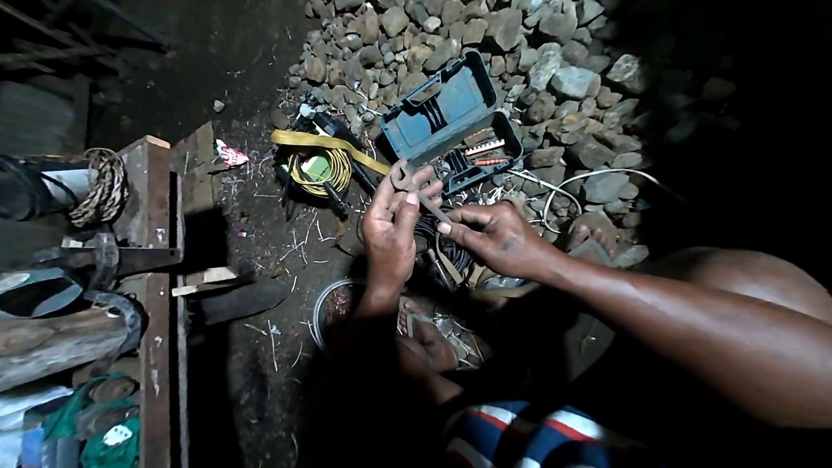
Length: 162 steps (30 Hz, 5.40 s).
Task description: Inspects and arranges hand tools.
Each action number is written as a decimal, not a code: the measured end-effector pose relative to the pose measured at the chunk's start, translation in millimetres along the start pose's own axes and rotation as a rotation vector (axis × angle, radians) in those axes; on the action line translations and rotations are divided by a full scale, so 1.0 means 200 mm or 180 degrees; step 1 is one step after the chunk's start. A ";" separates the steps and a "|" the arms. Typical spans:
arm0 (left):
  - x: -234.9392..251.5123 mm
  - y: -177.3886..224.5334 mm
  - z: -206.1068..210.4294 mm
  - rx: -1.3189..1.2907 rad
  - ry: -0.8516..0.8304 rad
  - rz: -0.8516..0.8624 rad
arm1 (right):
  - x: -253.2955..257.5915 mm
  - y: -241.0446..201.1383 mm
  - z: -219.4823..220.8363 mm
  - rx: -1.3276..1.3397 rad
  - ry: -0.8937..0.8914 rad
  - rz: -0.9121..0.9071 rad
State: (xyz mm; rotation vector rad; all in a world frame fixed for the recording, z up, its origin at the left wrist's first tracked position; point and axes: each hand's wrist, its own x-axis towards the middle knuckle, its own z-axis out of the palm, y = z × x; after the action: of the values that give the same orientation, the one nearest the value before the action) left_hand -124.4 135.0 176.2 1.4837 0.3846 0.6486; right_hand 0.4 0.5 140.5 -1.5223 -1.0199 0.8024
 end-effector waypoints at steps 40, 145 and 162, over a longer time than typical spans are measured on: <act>0.10 -0.04 -0.08 -0.0250 0.0867 -0.0290 | 0.02 -0.03 -0.02 0.2500 -0.0491 0.1210; 1.26 -1.90 0.59 0.4436 -0.2544 -0.1440 | -0.08 0.21 -0.45 -0.2271 -0.1839 0.0664; 0.76 -0.54 0.24 0.0755 -0.0496 -0.1152 | 0.11 0.13 -0.48 -0.1982 0.0376 0.0095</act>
State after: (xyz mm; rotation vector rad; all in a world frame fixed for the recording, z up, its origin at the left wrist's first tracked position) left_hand 40.2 193.3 96.7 1.6233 0.6071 0.2023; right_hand 99.5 -19.2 133.7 -2.0846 -1.2255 0.4173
